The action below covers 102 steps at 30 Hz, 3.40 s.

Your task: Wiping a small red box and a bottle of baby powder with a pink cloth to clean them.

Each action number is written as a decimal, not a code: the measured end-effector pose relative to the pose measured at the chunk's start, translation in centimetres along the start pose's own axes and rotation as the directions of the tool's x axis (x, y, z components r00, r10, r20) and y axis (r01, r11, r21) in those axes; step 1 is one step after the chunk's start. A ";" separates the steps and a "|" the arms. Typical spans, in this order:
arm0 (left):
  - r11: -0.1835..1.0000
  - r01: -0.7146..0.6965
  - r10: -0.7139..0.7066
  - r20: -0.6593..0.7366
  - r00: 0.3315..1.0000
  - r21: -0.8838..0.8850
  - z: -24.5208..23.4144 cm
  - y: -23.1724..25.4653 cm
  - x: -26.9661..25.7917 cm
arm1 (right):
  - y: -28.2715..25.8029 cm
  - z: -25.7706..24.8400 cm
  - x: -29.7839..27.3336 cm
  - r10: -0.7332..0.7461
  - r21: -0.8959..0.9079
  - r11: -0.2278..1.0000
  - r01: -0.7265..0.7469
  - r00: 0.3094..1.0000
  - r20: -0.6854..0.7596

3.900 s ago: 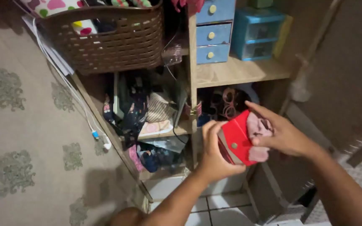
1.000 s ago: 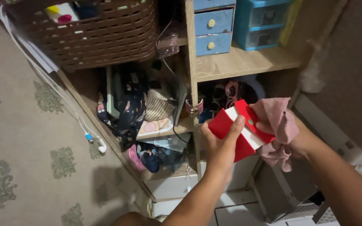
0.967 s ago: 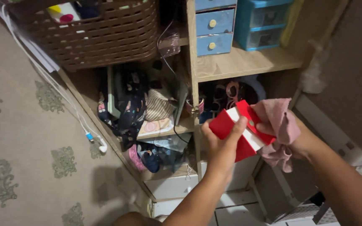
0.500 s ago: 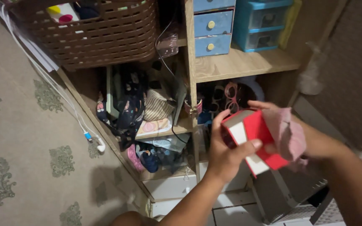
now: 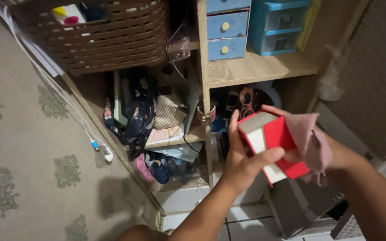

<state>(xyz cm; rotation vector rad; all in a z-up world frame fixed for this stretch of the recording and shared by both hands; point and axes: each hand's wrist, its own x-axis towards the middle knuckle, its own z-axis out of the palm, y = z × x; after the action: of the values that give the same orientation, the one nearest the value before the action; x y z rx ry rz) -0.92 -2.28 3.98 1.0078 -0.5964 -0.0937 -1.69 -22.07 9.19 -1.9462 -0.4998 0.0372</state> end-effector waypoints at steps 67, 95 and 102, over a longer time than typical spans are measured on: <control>0.534 0.521 -0.116 0.553 0.825 -0.665 -4.6 -1.8 9.3 | -1.0 3.6 2.4 -0.805 -0.874 0.314 0.371 0.592 -0.038; 0.884 0.191 -0.164 -0.098 0.982 0.427 1.9 0.7 5.4 | 4.3 -0.5 0.0 -0.396 -0.412 0.906 0.098 0.539 -0.743; 0.475 -0.156 0.043 0.154 0.987 0.866 1.7 1.2 5.3 | -0.7 -1.0 -1.4 -0.436 -0.484 0.864 0.141 0.691 -0.577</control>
<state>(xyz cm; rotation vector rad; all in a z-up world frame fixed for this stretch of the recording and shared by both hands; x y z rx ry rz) 2.40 -4.74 7.85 2.0017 -0.8312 0.3133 -2.90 -23.21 9.94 -2.0702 -0.3318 -1.0378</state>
